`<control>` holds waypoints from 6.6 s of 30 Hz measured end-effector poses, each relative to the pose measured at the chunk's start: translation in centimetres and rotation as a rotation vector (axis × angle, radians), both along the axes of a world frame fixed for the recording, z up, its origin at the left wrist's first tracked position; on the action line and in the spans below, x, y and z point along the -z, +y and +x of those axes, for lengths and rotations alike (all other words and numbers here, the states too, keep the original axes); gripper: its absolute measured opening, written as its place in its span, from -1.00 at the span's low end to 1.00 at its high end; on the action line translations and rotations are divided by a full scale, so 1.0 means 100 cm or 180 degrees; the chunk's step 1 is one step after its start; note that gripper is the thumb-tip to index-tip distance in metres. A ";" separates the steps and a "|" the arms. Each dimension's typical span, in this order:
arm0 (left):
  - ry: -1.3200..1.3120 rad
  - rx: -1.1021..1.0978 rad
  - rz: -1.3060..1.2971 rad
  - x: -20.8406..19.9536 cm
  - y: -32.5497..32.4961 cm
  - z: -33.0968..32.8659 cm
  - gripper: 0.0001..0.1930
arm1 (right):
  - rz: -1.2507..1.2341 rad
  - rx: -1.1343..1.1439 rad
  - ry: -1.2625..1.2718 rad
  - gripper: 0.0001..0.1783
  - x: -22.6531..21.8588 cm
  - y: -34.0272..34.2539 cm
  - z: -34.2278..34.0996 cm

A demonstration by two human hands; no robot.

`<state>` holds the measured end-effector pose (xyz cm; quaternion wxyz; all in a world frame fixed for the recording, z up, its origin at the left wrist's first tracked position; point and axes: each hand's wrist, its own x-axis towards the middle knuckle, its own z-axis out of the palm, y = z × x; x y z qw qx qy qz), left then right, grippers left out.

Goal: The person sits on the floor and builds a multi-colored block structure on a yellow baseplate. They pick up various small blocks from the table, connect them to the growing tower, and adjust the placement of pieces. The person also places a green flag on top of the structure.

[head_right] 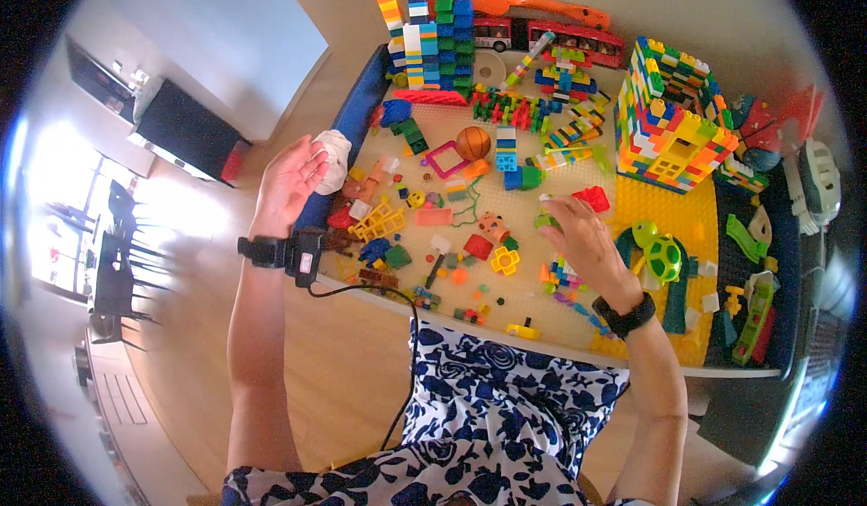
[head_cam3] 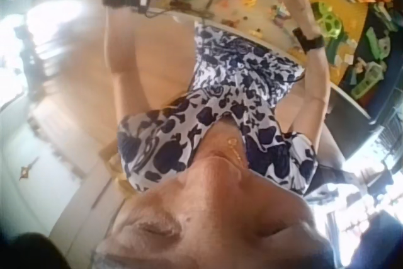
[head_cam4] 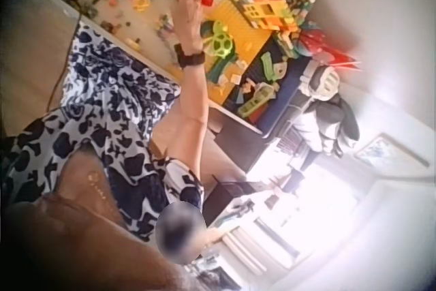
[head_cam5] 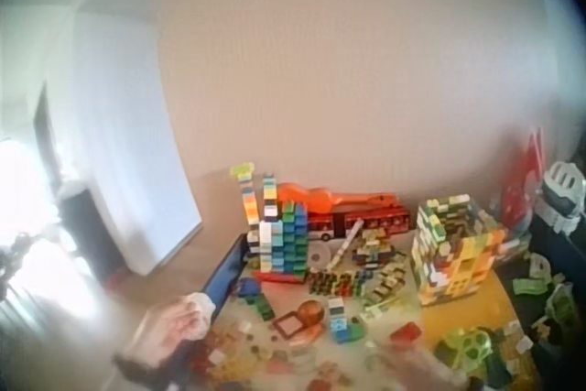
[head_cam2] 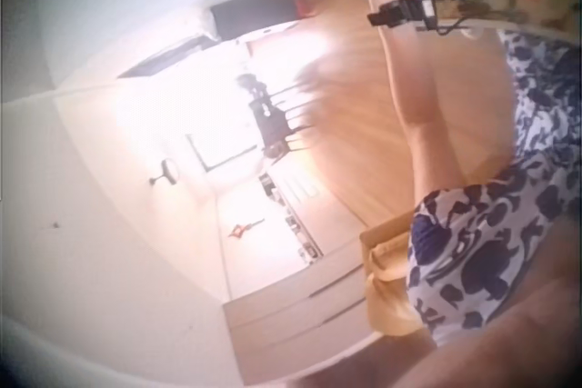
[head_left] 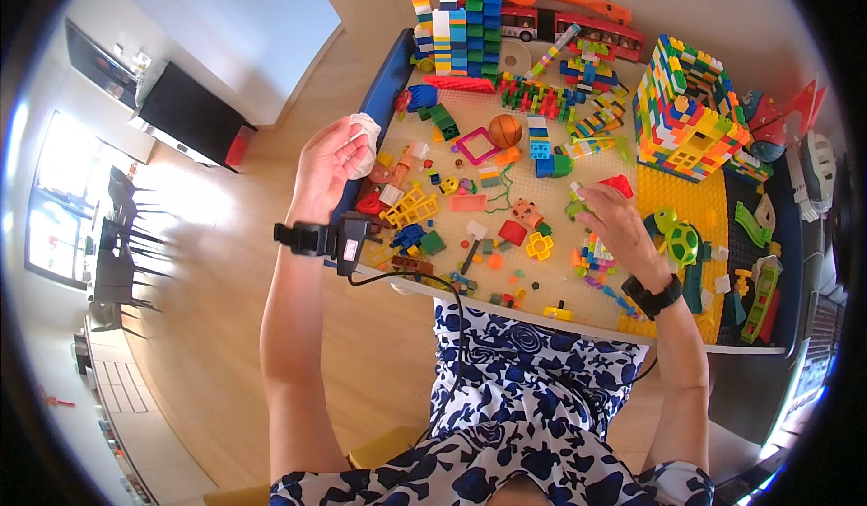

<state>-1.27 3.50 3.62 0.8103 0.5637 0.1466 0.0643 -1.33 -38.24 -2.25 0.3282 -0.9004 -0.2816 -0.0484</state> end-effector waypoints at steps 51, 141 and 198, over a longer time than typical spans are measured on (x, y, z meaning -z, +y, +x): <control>-0.1395 0.1382 0.3363 0.011 -0.146 -0.059 -0.68 | 0.2494 0.0296 0.2678 -0.74 -0.052 0.044 -0.012; 0.0364 0.2323 -0.2343 0.076 -0.318 0.041 -0.75 | -0.0792 0.0955 -0.1225 -0.81 -0.122 -0.173 0.111; 0.0477 0.2276 -0.2084 0.085 -0.326 0.036 -0.69 | -0.0810 0.0430 -0.0985 -0.72 -0.117 -0.173 0.130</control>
